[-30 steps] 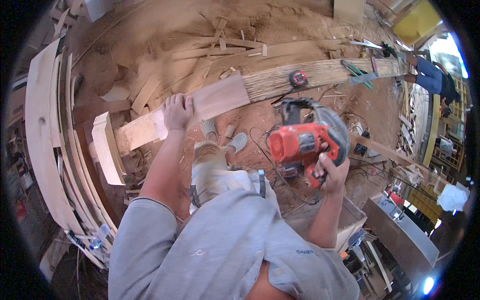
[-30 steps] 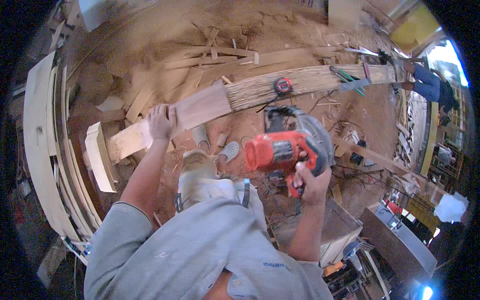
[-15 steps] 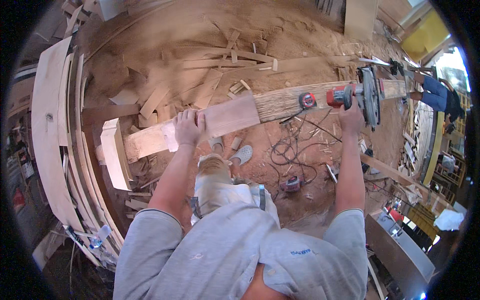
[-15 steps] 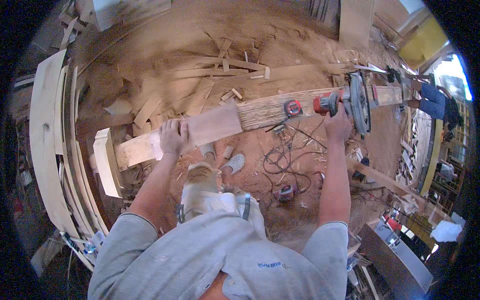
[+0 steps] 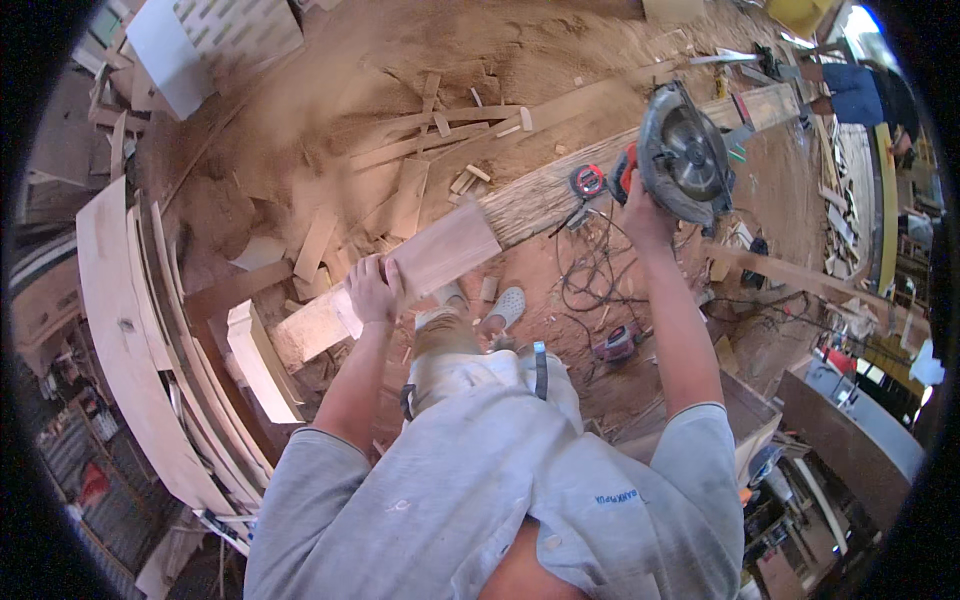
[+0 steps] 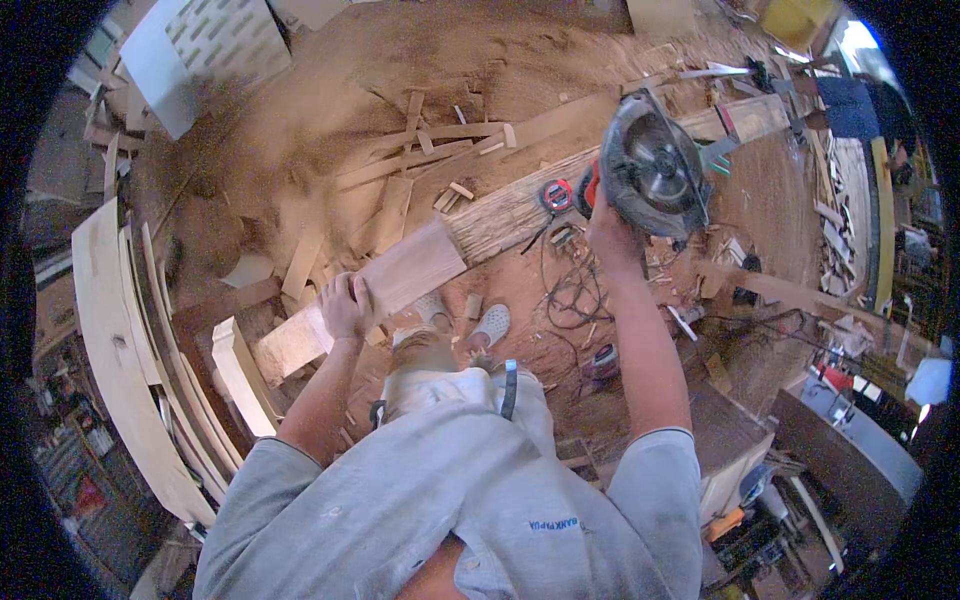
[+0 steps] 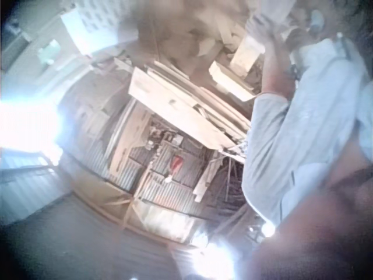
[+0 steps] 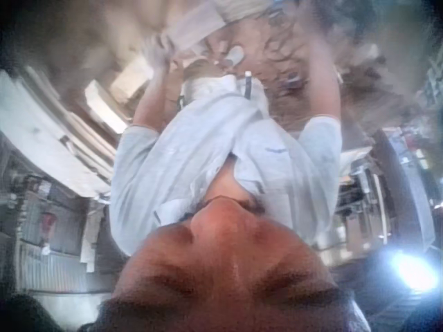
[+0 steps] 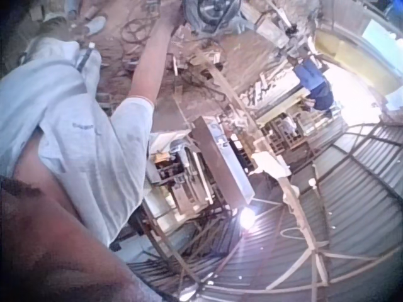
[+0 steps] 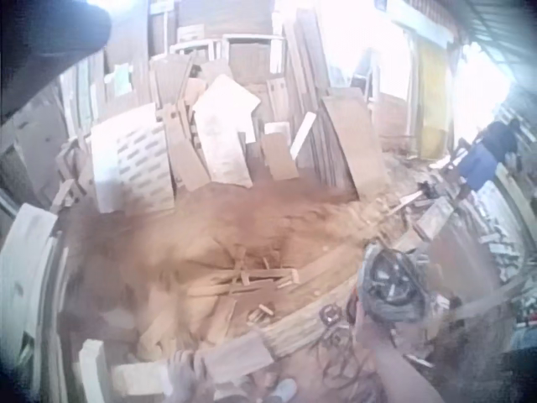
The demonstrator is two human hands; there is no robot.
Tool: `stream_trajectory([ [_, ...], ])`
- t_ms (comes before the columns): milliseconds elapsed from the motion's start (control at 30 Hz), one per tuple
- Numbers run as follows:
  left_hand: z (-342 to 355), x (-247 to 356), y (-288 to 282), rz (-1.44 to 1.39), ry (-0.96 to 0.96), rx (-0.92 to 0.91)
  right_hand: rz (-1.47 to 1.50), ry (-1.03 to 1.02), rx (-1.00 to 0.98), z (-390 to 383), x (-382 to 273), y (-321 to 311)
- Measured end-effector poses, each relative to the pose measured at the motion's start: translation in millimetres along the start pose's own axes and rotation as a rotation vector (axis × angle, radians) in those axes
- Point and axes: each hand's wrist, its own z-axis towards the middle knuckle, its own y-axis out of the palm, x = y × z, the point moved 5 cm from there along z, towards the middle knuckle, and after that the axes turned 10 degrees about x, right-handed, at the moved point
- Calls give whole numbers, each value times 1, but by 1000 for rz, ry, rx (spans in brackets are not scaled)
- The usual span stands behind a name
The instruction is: The person cuts a wooden board using a circular saw, turns and holds the cut wood pieces, and measures and marks them using a measuring tape, a square ruler, and a pencil.
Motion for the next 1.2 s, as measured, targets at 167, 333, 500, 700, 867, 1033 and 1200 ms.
stream_trajectory([
  [167,-1,1,-2,-24,-6,-44,101,77,-54,-4,9,-1],
  [333,3,56,-29,-171,353,-35,250,184,-73,-2,-4,-15],
  [500,14,68,-18,-91,314,-260,66,348,-103,-18,-14,-15],
  [700,44,72,-83,-557,57,-404,18,440,-144,-24,-30,-36],
  [867,72,72,-126,-1648,-347,-1004,93,518,-158,-23,-44,-54],
  [1033,89,123,-197,-2057,-276,-905,220,481,-26,-19,-69,-70],
  [1200,93,132,-205,-2133,-53,-920,324,402,110,-19,-109,-88],
])
